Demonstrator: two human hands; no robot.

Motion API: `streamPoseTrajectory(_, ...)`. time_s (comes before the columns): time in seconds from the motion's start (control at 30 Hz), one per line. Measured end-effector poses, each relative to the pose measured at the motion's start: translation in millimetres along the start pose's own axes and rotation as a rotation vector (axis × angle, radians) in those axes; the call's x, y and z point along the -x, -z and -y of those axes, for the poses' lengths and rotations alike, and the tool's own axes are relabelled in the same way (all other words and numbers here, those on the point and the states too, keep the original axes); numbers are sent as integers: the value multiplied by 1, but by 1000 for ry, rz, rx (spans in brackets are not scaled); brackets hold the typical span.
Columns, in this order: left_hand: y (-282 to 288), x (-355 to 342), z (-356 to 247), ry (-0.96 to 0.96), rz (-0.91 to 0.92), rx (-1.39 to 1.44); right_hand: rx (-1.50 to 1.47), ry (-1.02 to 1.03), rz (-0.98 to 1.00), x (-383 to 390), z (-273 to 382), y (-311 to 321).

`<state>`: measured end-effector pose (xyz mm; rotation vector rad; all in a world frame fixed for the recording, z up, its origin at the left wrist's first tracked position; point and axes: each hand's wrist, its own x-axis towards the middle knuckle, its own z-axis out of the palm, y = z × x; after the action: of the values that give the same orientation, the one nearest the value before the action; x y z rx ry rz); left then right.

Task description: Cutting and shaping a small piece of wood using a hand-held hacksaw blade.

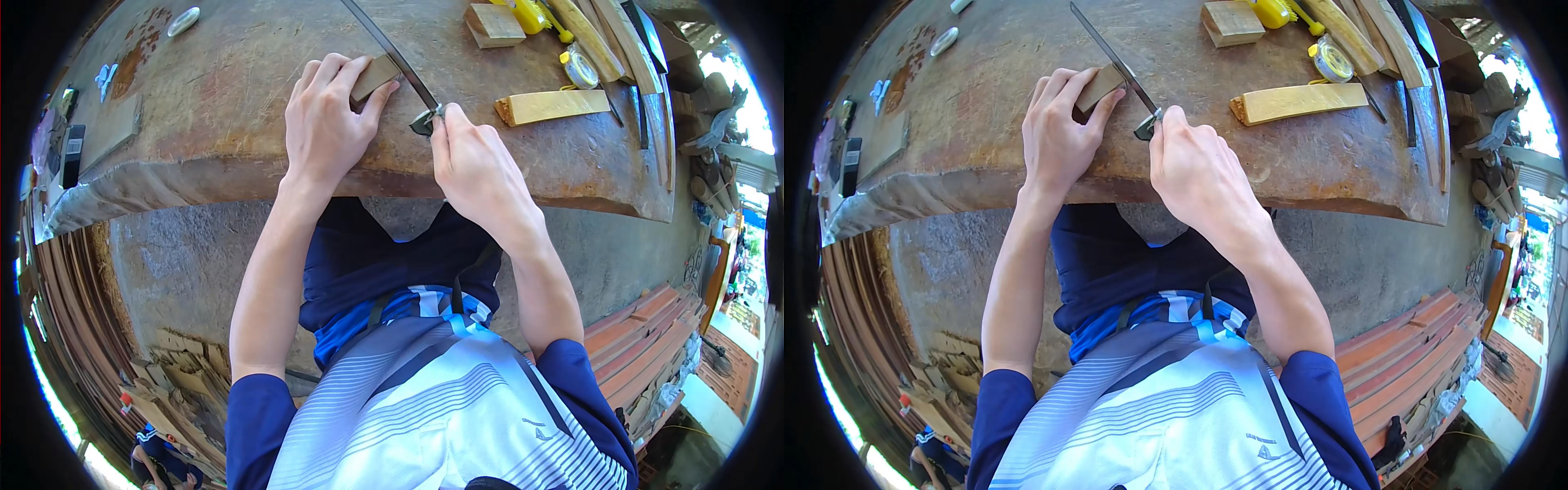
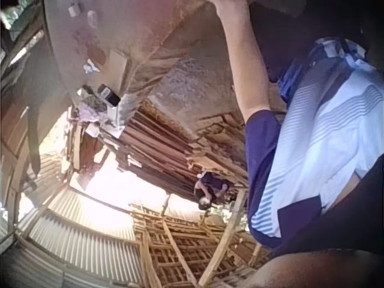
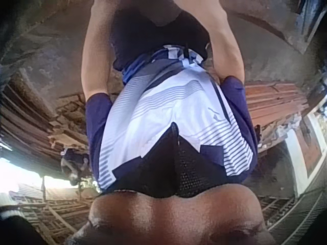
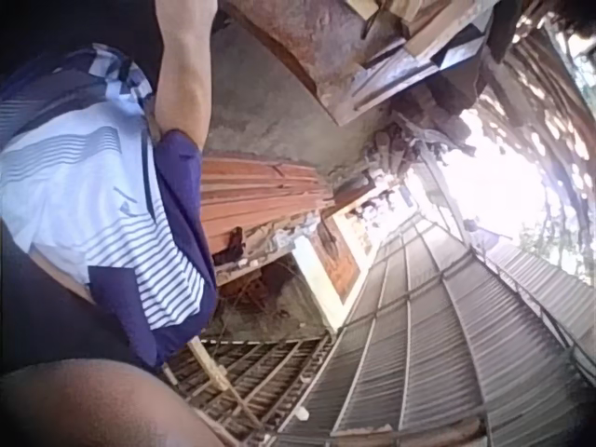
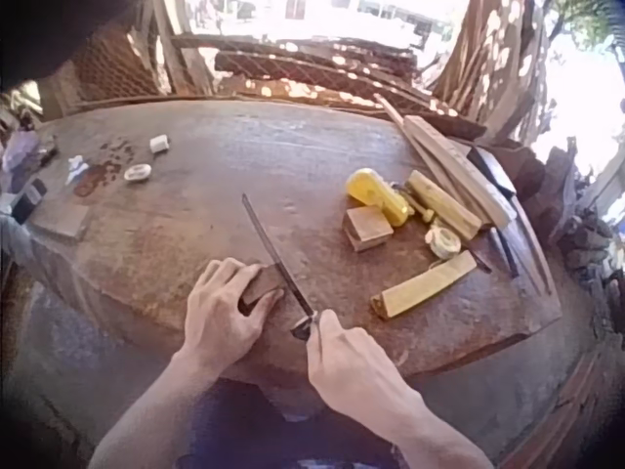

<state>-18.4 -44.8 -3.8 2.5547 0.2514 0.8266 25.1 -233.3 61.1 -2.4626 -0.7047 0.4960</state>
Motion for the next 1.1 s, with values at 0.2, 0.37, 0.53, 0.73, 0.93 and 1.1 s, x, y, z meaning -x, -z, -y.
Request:
streamPoseTrajectory(0.2, -2, -2, 1, -80, -27, 34, 5, 49, -50, -34, -4, -9)
streamPoseTrajectory(0.37, -2, -1, 1, -48, -11, 3, 35, 123, -92, -38, -3, -11)
streamPoseTrajectory(0.53, -3, -1, 1, -52, -6, -3, 0, 54, -82, -20, -3, -11)
streamPoseTrajectory(0.73, -2, 0, 2, -61, -23, -1, 21, 33, -35, -20, 0, -9)
streamPoseTrajectory(0.93, -2, 0, 11, -161, -4, -32, 45, 170, -94, -38, 2, -20)
streamPoseTrajectory(1.1, -4, -3, 6, -138, -49, -32, -8, -23, 0, 8, -5, -11)
